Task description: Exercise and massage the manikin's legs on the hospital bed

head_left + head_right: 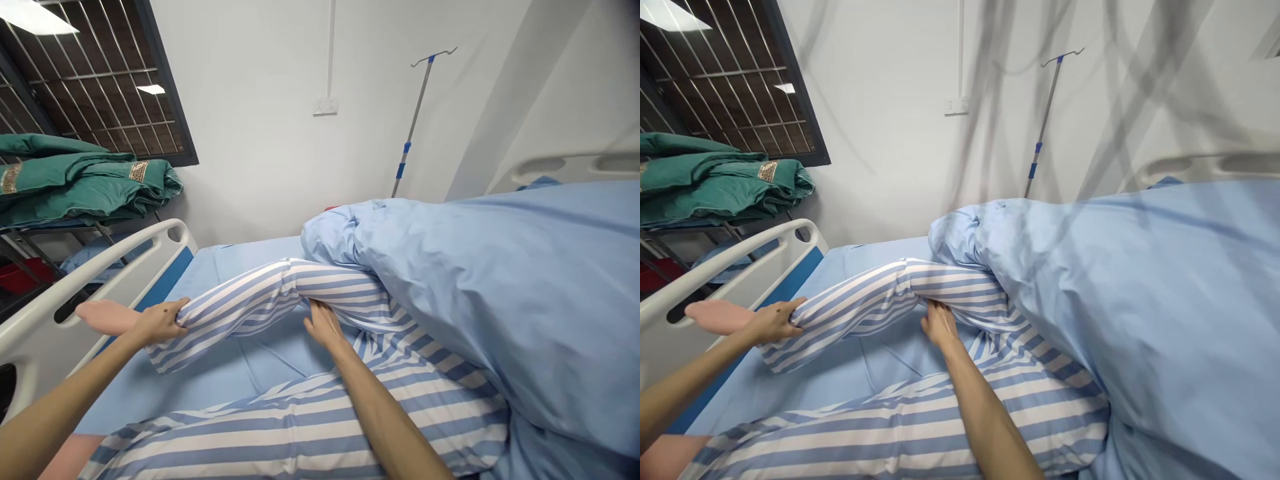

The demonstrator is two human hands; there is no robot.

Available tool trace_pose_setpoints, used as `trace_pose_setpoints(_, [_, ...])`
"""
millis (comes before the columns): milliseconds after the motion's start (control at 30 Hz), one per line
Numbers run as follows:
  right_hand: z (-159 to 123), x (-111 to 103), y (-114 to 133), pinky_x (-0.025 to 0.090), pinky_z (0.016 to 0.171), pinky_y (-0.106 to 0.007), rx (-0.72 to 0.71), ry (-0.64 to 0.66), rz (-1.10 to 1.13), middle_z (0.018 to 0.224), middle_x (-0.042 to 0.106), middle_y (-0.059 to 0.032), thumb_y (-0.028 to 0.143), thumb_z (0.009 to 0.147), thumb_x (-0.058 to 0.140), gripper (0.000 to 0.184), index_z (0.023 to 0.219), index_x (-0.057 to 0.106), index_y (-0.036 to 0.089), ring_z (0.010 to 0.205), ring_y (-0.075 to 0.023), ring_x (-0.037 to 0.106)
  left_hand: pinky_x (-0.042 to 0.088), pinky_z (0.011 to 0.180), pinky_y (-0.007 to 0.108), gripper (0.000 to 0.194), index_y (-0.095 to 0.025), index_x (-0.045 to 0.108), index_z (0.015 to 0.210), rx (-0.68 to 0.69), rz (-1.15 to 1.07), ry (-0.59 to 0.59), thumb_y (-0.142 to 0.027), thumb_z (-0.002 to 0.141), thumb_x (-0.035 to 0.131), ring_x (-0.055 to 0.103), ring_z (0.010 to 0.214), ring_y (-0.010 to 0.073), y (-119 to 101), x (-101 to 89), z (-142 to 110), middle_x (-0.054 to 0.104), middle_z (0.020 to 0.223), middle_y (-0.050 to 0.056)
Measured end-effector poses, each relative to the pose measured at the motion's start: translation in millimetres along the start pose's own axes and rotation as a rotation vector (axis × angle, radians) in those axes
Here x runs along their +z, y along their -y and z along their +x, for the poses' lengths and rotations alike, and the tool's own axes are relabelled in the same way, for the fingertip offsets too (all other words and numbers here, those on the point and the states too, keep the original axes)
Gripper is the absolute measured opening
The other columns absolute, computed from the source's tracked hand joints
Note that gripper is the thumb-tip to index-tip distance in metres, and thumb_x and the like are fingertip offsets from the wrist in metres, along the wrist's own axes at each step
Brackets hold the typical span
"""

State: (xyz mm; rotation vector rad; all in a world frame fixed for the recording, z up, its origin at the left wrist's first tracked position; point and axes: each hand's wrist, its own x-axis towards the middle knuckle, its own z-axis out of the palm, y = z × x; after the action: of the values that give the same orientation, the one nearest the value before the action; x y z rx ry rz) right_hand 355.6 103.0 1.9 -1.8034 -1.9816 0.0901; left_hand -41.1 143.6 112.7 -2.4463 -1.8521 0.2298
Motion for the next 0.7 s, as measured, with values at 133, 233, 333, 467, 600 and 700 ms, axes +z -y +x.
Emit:
trace_pose_setpoints(133, [-3.4,3.5,4.0,0.033,0.096,-0.033,-0.022,0.132,-0.022,0.129,0.048,-0.0171,0.026,0.080,0.044,0.055,0.132,0.038,0.008,0.118,-0.0253,0.045,0.042,0.070,0.032,0.052,-0.027,0.052,0.110,-0.005,0.019,0.054,-0.043,0.061,0.053,0.060,0.092,0.0290,25.6,7.9,2.4,0.065,0.103,0.008])
trace_pose_setpoints(233, [-3.6,4.6,5.7,0.033,0.095,-0.033,-0.013,0.204,-0.036,0.128,0.049,-0.0176,0.028,0.080,0.044,0.056,0.132,0.037,0.007,0.115,-0.0258,0.047,0.041,0.068,0.034,0.056,-0.026,0.052,0.112,-0.010,0.030,0.083,-0.045,0.060,0.054,0.059,0.093,0.0320,31.0,18.1,2.3,0.064,0.105,0.009])
trace_pose_setpoints(333, [-3.3,6.7,5.8,0.034,0.094,-0.033,-0.012,0.237,-0.048,0.128,0.049,-0.0192,0.029,0.081,0.044,0.057,0.132,0.036,0.005,0.115,-0.0270,0.047,0.041,0.068,0.035,0.054,-0.025,0.053,0.112,-0.010,0.017,0.101,-0.044,0.062,0.053,0.059,0.093,0.0327,30.9,31.9,2.4,0.064,0.106,0.009])
trace_pose_setpoints(467, [-3.6,11.6,4.8,0.033,0.095,-0.033,-0.010,0.270,-0.059,0.130,0.047,-0.0192,0.029,0.080,0.045,0.057,0.131,0.037,0.005,0.117,-0.0266,0.045,0.042,0.073,0.035,0.056,-0.027,0.053,0.114,-0.034,-0.022,0.124,-0.043,0.060,0.054,0.059,0.098,0.0320,35.0,52.9,5.4,0.064,0.111,0.008])
trace_pose_setpoints(600, [-4.3,16.0,4.4,0.032,0.096,-0.032,-0.013,0.335,-0.085,0.131,0.046,-0.0188,0.029,0.080,0.045,0.057,0.131,0.037,0.006,0.118,-0.0263,0.045,0.041,0.078,0.036,0.063,-0.026,0.052,0.119,-0.004,-0.046,0.112,-0.040,0.058,0.056,0.057,0.101,0.0320,45.9,66.7,13.1,0.063,0.113,0.010])
trace_pose_setpoints(700, [-4.8,19.7,4.7,0.033,0.096,-0.033,-0.005,0.409,-0.134,0.129,0.048,-0.0193,0.028,0.080,0.044,0.055,0.130,0.039,0.005,0.117,-0.0270,0.046,0.041,0.078,0.037,0.064,-0.024,0.053,0.119,0.034,-0.002,0.115,-0.040,0.058,0.057,0.057,0.099,0.0331,53.9,65.0,21.6,0.062,0.115,0.012])
